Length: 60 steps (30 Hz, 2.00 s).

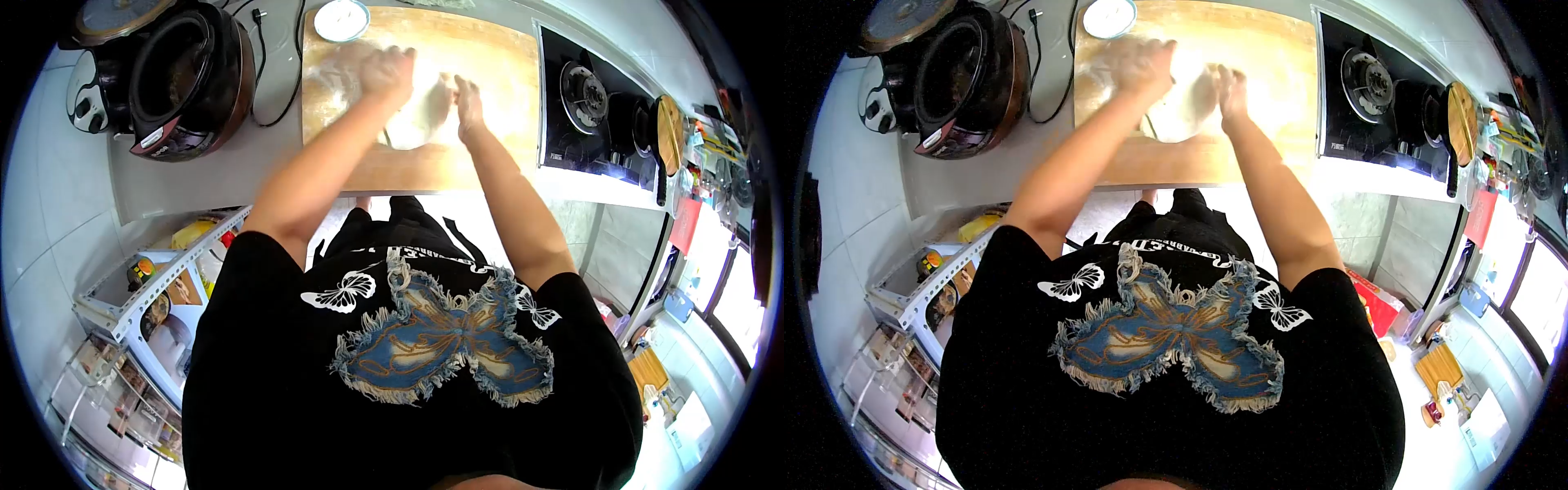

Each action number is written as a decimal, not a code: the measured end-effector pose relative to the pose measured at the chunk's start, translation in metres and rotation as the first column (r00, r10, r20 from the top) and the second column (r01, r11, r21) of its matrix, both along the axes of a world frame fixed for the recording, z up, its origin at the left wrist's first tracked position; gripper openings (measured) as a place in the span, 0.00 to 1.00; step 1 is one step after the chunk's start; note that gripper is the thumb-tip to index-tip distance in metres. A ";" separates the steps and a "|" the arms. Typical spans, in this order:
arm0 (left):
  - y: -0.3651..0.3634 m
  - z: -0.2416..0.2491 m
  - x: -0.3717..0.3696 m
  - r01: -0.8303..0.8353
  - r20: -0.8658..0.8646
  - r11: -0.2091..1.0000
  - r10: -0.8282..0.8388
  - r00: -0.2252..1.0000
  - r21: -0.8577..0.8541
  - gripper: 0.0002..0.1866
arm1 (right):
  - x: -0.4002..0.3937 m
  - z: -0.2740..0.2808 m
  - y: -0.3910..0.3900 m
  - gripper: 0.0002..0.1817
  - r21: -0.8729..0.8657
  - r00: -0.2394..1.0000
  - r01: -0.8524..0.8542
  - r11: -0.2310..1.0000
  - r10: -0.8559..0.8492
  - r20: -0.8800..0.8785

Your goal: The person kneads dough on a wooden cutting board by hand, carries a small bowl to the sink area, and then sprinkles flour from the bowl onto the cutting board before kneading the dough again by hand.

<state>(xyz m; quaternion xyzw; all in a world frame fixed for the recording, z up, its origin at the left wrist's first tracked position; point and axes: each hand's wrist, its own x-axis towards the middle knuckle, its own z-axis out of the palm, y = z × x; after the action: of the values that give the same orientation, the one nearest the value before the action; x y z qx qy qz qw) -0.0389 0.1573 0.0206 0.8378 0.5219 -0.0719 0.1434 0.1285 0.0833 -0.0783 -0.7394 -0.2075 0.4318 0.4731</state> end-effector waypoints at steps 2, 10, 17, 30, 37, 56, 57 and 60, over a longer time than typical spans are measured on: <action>-0.048 -0.003 0.008 0.149 0.021 0.957 -0.159 0.987 0.247 0.39 | 0.001 0.056 0.014 0.32 0.024 0.982 -0.080 0.997 0.083 -0.168; -0.130 -0.011 -0.045 -0.141 0.582 0.990 0.111 0.806 0.007 0.54 | -0.067 0.073 -0.068 0.17 -0.119 0.576 -0.313 0.942 0.288 0.765; -0.148 -0.091 -0.089 -0.304 0.790 0.939 0.309 0.530 -0.164 0.55 | -0.107 0.049 -0.065 0.19 -0.073 0.152 -0.628 0.775 0.215 0.965; 0.002 -0.058 -0.060 -0.579 0.157 0.725 0.665 0.730 -0.374 0.31 | -0.113 0.014 0.098 0.16 -0.278 0.342 -0.408 0.870 0.427 0.837; 0.024 -0.019 -0.046 -0.509 -0.075 0.744 0.533 0.843 -0.434 0.24 | -0.086 0.007 0.149 0.26 -0.329 0.653 -0.494 0.805 0.593 0.471; -0.133 -0.092 -0.027 -0.440 0.631 0.864 0.486 0.605 -0.244 0.65 | -0.056 0.042 -0.026 0.19 -0.108 0.155 -0.628 0.771 0.259 0.953; -0.127 -0.087 -0.027 -0.468 0.612 0.850 0.508 0.606 -0.242 0.63 | -0.055 0.039 -0.017 0.18 -0.121 0.166 -0.618 0.777 0.279 0.946; -0.103 -0.089 -0.024 -0.513 0.548 0.839 0.520 0.655 -0.182 0.54 | -0.056 0.027 0.016 0.15 -0.094 0.191 -0.592 0.800 0.252 0.949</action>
<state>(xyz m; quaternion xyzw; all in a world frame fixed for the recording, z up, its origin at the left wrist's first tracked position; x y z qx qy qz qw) -0.0629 0.0540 -0.0680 0.6350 0.6688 0.2263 0.3135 0.0721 0.0996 -0.0517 -0.6785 -0.6979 0.0053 0.2291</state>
